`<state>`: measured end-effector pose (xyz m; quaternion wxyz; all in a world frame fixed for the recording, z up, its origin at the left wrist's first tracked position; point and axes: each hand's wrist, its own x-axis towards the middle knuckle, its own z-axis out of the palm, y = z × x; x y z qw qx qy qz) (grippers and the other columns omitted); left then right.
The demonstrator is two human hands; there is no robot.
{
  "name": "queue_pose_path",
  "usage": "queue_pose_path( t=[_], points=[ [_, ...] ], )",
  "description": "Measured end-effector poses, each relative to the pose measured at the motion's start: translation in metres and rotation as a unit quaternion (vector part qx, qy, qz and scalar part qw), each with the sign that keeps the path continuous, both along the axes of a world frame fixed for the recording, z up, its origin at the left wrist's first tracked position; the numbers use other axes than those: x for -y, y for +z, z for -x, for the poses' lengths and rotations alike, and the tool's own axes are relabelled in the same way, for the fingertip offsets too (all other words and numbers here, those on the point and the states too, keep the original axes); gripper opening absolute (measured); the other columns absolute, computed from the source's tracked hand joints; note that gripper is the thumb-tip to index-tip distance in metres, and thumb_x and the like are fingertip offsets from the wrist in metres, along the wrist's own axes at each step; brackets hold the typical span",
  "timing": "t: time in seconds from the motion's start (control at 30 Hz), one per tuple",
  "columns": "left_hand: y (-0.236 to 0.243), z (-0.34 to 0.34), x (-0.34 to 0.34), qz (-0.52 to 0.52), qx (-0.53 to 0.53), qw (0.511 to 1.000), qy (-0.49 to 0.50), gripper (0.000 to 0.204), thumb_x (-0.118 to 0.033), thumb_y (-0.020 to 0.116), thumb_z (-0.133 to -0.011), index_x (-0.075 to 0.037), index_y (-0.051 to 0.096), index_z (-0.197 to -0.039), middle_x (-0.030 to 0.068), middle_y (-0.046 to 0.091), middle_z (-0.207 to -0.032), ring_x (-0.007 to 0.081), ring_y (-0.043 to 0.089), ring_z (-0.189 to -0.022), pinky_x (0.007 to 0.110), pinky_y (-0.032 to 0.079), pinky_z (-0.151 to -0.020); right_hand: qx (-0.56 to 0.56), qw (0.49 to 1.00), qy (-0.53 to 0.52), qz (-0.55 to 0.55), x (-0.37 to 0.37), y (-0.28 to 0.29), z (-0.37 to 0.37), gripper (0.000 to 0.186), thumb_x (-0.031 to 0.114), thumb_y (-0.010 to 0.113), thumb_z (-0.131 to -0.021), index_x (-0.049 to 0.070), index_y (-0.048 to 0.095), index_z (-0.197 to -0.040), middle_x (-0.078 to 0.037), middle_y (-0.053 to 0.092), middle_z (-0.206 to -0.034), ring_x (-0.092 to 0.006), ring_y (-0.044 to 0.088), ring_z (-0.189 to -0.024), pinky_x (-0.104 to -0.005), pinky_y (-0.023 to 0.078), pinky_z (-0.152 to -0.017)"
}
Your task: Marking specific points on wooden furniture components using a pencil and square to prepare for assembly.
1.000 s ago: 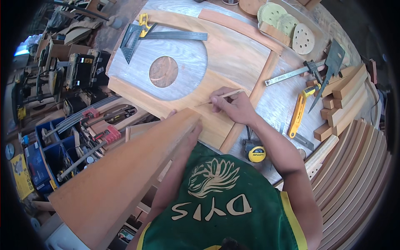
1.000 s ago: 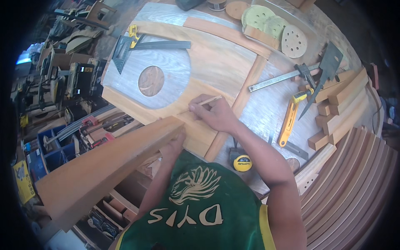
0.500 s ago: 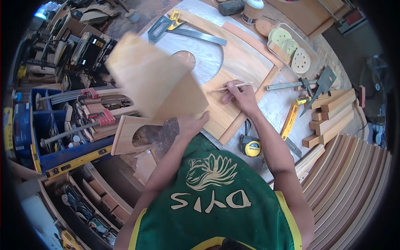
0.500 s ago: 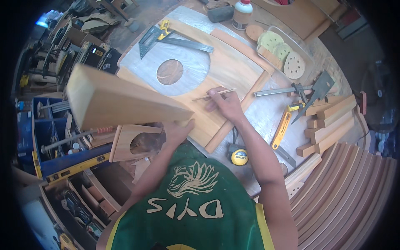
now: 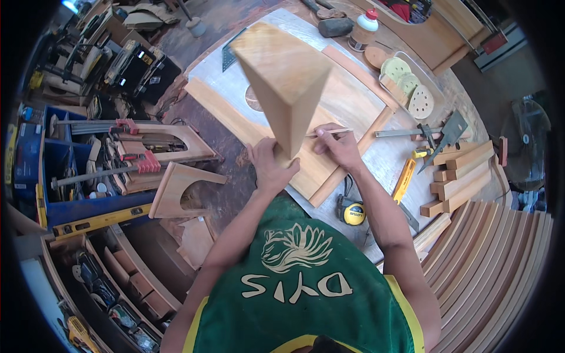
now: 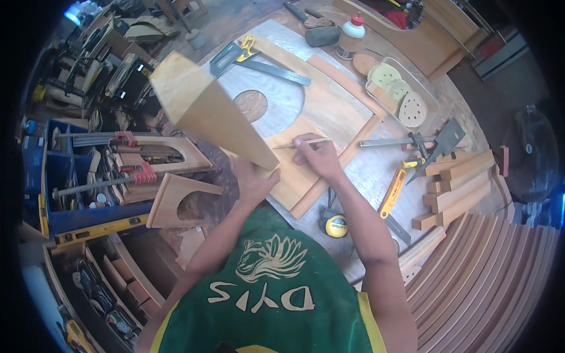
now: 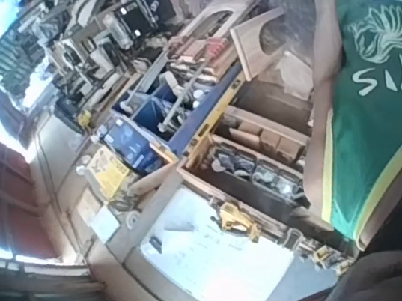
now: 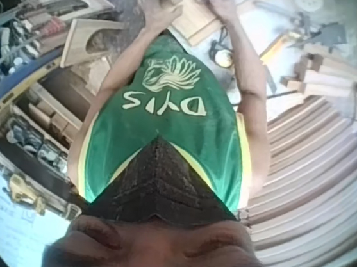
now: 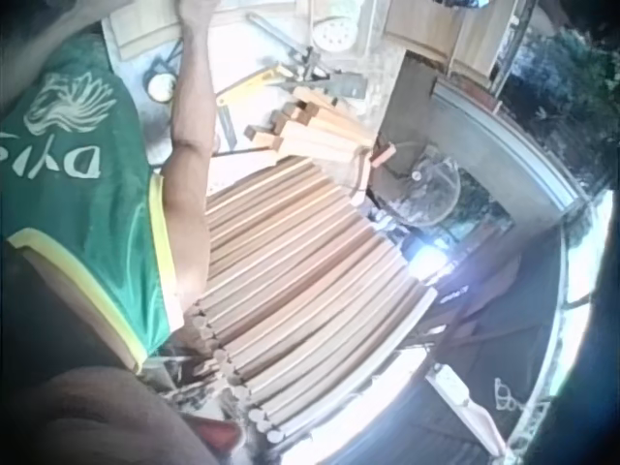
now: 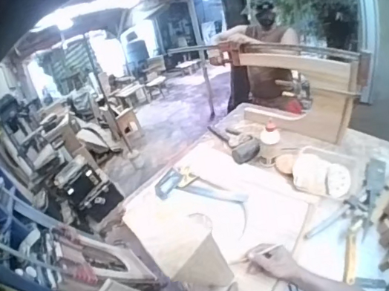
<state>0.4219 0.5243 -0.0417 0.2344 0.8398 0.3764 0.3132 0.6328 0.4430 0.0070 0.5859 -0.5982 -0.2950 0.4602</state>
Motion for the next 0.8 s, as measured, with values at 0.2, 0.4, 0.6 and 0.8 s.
queue_pose_path(
  t=[0.2, 0.4, 0.6, 0.8],
  points=[
    [0.001, -0.003, 0.001, 0.012, -0.001, 1.0, 0.025, 0.071, -0.031, 0.087, -0.069, -0.005, 0.056, -0.126, 0.0167, 0.056, -0.126, 0.0371, 0.047, -0.129, 0.065, 0.022, -0.117, 0.004, 1.0, 0.012, -0.015, 0.0, -0.002, -0.001, 0.027, 0.028, 0.071, -0.1, 0.002, 0.073, -0.106, -0.003, 0.07, -0.081, -0.0098, 0.066, -0.069, -0.0264, 0.054, -0.065],
    [0.026, -0.015, 0.01, 0.138, -0.03, 0.989, 0.038, 0.048, -0.03, 0.086, -0.074, -0.002, 0.072, -0.109, 0.0188, 0.068, -0.112, 0.0368, 0.063, -0.109, 0.052, 0.046, -0.1, 0.008, 1.0, 0.023, -0.01, 0.0, -0.001, 0.0, 0.025, 0.022, 0.07, -0.101, -0.002, 0.072, -0.108, -0.004, 0.07, -0.083, -0.0088, 0.064, -0.067, -0.0248, 0.052, -0.061],
    [0.021, -0.015, 0.011, 0.17, -0.029, 0.985, 0.017, 0.044, -0.03, 0.082, -0.081, 0.0, 0.073, -0.112, 0.0194, 0.073, -0.11, 0.0357, 0.069, -0.102, 0.047, 0.053, -0.092, 0.108, 0.991, 0.026, -0.077, 0.001, -0.011, 0.002, 0.02, 0.017, 0.072, -0.099, -0.001, 0.076, -0.105, -0.005, 0.072, -0.085, -0.0097, 0.064, -0.071, -0.0269, 0.052, -0.064],
    [0.025, -0.018, 0.011, 0.132, -0.055, 0.99, -0.004, 0.047, -0.032, 0.076, -0.088, 0.001, 0.071, -0.12, 0.0229, 0.072, -0.117, 0.039, 0.068, -0.11, 0.047, 0.052, -0.098, 0.152, 0.978, 0.044, -0.14, 0.0, -0.016, 0.002, 0.016, 0.014, 0.075, -0.096, 0.001, 0.077, -0.104, -0.011, 0.077, -0.099, -0.0169, 0.071, -0.084, -0.0304, 0.056, -0.077]
  ],
)
